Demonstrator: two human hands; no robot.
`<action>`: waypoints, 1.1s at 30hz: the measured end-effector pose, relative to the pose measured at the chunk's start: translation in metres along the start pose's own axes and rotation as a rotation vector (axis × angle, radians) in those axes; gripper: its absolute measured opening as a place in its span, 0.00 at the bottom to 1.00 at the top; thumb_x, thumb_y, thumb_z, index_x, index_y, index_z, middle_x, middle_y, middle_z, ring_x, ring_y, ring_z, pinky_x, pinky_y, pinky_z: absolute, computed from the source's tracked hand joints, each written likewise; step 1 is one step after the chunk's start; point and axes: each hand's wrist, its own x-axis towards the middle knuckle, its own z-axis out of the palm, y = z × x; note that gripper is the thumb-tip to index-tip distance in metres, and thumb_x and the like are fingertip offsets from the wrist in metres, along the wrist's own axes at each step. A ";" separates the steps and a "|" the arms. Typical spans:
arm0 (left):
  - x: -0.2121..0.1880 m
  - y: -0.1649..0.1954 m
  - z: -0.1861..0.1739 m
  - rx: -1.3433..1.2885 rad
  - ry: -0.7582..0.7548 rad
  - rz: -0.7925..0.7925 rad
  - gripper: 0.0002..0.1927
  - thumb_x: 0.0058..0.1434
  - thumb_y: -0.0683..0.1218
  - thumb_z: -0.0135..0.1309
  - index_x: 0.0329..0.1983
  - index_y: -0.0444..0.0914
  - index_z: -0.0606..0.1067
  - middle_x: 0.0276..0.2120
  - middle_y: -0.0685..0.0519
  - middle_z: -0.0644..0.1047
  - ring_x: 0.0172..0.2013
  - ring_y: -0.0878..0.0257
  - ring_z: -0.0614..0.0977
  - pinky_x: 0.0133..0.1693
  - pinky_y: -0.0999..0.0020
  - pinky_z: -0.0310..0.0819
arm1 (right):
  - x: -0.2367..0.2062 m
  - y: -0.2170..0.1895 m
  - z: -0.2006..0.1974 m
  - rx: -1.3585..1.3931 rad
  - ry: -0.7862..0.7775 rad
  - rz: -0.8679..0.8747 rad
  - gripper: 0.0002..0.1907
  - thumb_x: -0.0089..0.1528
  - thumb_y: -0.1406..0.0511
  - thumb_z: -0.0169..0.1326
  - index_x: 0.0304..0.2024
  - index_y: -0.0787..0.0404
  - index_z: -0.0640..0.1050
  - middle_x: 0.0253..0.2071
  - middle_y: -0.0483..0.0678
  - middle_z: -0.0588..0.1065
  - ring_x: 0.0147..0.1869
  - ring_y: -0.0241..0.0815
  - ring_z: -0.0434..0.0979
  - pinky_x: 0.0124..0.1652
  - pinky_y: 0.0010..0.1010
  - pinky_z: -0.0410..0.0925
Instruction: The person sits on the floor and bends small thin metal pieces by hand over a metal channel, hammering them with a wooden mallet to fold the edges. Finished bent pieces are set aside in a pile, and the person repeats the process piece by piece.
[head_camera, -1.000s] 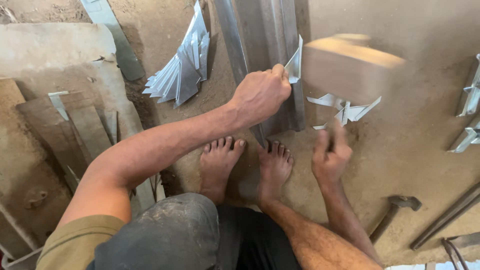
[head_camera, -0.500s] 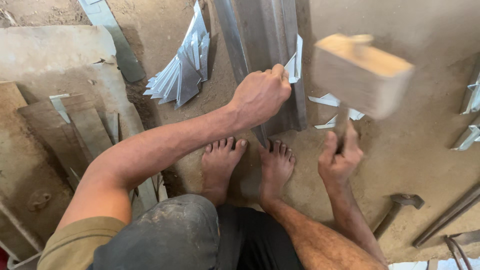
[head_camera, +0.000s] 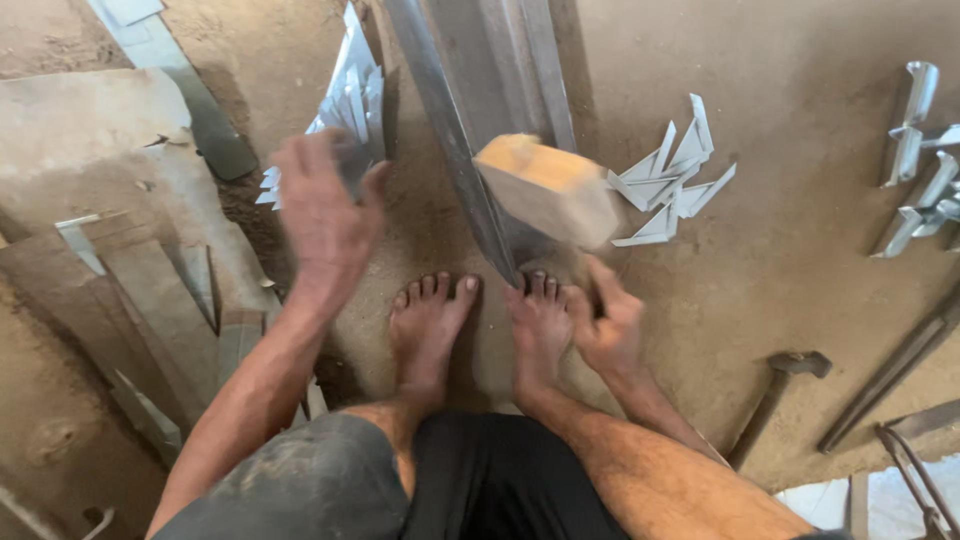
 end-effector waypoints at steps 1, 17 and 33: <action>-0.007 -0.013 0.005 0.077 0.000 -0.048 0.27 0.56 0.47 0.68 0.53 0.30 0.70 0.44 0.39 0.71 0.46 0.43 0.72 0.45 0.50 0.67 | -0.003 -0.001 0.009 0.059 -0.022 0.049 0.16 0.69 0.66 0.54 0.58 0.67 0.74 0.24 0.49 0.70 0.25 0.35 0.68 0.26 0.32 0.65; -0.035 -0.080 0.035 0.252 -0.042 0.111 0.17 0.50 0.36 0.53 0.45 0.35 0.74 0.42 0.41 0.72 0.45 0.44 0.75 0.44 0.52 0.73 | -0.020 0.007 0.016 0.314 -0.086 0.283 0.16 0.73 0.65 0.49 0.61 0.67 0.73 0.26 0.40 0.68 0.25 0.27 0.65 0.25 0.21 0.61; -0.024 -0.040 0.007 0.078 -0.451 -0.284 0.16 0.61 0.37 0.56 0.52 0.36 0.70 0.41 0.41 0.79 0.43 0.40 0.79 0.44 0.46 0.72 | -0.012 -0.020 0.013 0.440 -0.099 0.363 0.16 0.73 0.65 0.48 0.60 0.68 0.72 0.23 0.43 0.67 0.21 0.29 0.64 0.21 0.21 0.59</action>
